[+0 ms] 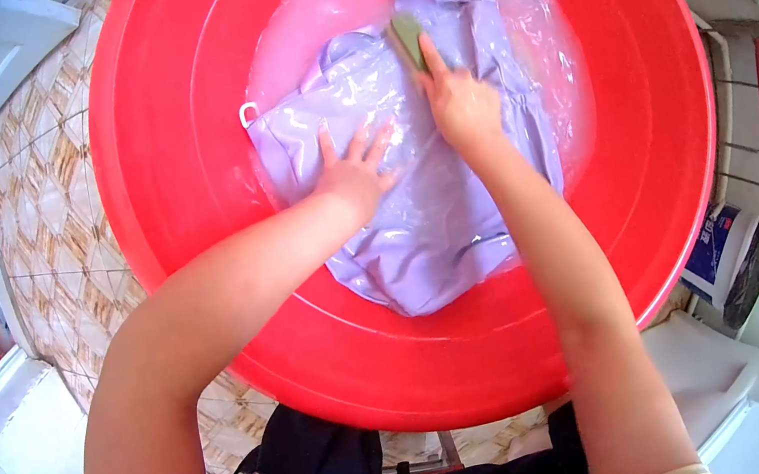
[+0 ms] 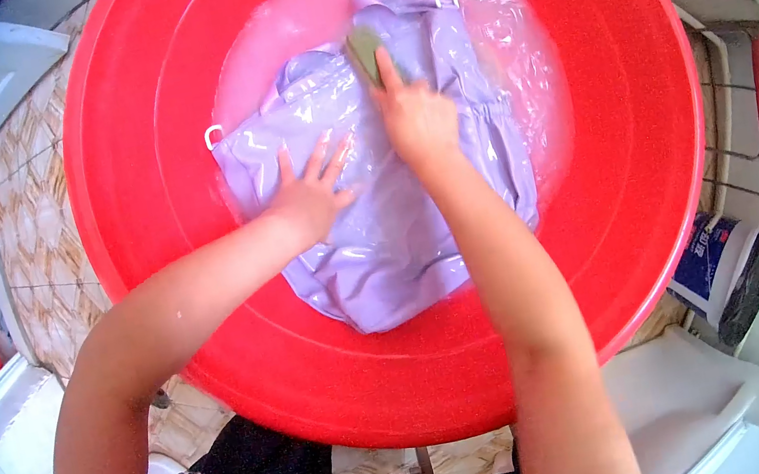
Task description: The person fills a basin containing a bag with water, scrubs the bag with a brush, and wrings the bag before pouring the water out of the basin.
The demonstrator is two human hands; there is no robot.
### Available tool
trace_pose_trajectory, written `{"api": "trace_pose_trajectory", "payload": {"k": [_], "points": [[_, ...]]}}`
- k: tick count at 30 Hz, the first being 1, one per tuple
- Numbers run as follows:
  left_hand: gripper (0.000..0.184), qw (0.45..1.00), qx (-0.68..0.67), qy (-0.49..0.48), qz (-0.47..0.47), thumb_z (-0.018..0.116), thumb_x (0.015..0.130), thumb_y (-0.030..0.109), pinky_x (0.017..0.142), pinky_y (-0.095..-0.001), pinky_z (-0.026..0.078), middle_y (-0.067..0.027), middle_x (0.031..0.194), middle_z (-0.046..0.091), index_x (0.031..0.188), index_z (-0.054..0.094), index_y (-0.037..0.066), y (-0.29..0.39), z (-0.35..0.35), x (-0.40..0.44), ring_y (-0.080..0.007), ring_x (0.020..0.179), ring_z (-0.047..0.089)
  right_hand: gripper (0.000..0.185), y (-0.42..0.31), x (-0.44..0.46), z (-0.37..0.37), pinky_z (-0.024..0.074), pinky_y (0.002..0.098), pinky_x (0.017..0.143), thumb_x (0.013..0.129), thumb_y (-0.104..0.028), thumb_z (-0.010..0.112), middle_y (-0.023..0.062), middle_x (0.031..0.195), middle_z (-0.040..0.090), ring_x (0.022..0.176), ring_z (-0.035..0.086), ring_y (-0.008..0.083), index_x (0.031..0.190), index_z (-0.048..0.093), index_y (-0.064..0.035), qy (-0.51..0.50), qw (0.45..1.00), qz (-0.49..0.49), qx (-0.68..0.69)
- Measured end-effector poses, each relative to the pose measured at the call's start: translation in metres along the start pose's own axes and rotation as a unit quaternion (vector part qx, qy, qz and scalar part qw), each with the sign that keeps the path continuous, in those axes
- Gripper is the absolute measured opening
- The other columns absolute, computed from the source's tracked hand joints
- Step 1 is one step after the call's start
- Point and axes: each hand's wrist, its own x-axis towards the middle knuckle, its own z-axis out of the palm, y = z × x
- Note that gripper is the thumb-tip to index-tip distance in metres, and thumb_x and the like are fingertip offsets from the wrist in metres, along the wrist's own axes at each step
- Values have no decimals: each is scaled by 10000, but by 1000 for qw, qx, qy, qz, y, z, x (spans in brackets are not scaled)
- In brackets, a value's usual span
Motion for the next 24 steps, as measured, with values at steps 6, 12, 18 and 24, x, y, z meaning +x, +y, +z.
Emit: {"api": "trace_pose_trajectory", "payload": {"k": [6,12,18,24], "points": [[920,1000,-15,-3,11,702,730,382,985,-699,139,-124,1515,-149,1450,130,364,-4,-13,-6,-361,1390,-118,525,27,22,-45,459,470,814,932,-379,396,231,1010,622,925,591,417,1408,303,-180,7,977,82,198],[941,999,-11,41,9,710,718,398,986,-696,136,-124,1512,-163,1452,121,365,-3,-1,-2,-370,1385,-133,493,82,-121,-19,417,423,913,976,-230,349,247,1269,487,1135,506,379,1442,214,-140,-18,970,110,215],[962,998,-55,6,-17,726,708,394,982,-706,131,-139,1508,-165,1453,119,358,-4,-13,-1,-394,1377,-139,478,95,-45,-11,429,460,850,969,-314,339,281,1035,595,1002,558,428,1407,297,-129,-15,965,164,203],[984,997,-73,32,-18,744,688,401,982,-712,125,-157,1499,-183,1453,128,347,-5,-6,1,-403,1372,-146,507,89,-70,-53,457,492,761,959,-339,345,251,1005,615,880,607,409,1410,292,-112,-69,981,175,37]]}}
